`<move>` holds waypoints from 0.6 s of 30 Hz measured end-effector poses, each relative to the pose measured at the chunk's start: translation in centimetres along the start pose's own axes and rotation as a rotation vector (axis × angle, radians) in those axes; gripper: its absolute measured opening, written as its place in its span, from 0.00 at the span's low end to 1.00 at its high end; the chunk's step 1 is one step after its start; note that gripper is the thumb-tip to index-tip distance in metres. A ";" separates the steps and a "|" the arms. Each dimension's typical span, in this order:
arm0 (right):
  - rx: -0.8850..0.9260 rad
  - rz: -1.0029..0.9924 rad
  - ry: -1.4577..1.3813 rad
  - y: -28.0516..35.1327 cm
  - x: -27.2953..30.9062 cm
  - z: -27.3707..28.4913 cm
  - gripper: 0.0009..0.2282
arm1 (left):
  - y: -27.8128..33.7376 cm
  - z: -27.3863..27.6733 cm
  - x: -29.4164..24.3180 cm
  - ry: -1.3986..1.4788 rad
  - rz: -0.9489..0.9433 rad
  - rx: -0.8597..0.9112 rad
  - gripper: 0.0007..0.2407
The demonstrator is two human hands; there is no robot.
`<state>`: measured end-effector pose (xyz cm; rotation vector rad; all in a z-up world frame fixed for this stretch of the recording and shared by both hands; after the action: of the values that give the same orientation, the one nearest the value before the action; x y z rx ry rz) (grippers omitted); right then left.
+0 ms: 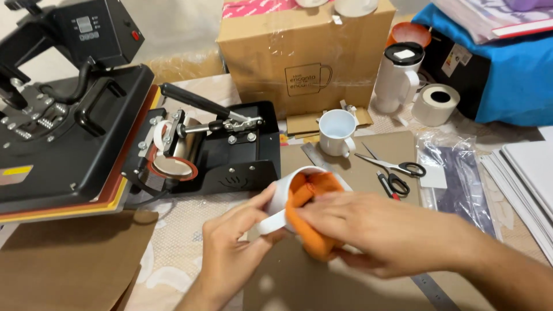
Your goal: Preparing ceramic mugs for sublimation printing by cleaning them and attaching printed designs with heat-resistant tape
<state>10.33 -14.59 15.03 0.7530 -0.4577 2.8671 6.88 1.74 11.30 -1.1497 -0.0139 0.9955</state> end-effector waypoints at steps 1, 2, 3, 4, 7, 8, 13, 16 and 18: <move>-0.016 -0.021 0.091 -0.1 -0.7 -0.2 0.16 | -0.7 -0.4 -0.4 0.024 -0.047 0.056 0.05; -0.032 -0.041 0.181 -0.1 -1.4 -0.3 0.13 | -1.3 -0.7 -0.9 0.049 -0.094 0.112 0.07; -0.032 -0.045 0.177 0.1 -2.3 -0.9 0.13 | -1.7 -1.0 -0.9 0.051 -0.091 0.116 0.07; -0.109 -0.083 0.301 0.4 -3.3 -0.9 0.09 | -2.1 -0.9 -0.8 0.074 -0.054 0.072 0.07; -0.327 -0.175 0.395 1.8 -5.2 0.0 0.05 | -2.2 -1.1 -1.4 0.077 -0.038 0.002 0.23; -0.462 -0.232 0.349 2.7 -5.7 0.8 0.05 | -1.9 -1.2 -1.8 0.056 -0.049 -0.018 0.38; -0.821 -0.483 -0.038 5.6 -7.2 2.5 0.05 | 2.0 -4.9 0.3 -0.171 -0.054 0.054 0.29; -0.934 -0.512 0.024 6.4 -7.0 2.3 0.07 | 2.2 -4.4 2.3 -0.362 0.012 0.155 0.21; -0.991 -0.529 0.062 6.7 -7.3 2.5 0.10 | 0.9 -3.0 3.0 -0.556 -0.004 0.194 0.28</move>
<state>16.36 -22.21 11.78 0.4727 -1.2824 1.8149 9.50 1.48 7.87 -0.6699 -0.3563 1.2578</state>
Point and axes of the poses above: each hand's wrist, its own y-axis away from the middle knuckle, its own z-axis out of the back of the hand, x = y × z, the point moved 7 cm from there along -y, towards the middle knuckle, and after that the axes turned 9 degrees about -z, right-handed, at the moved point
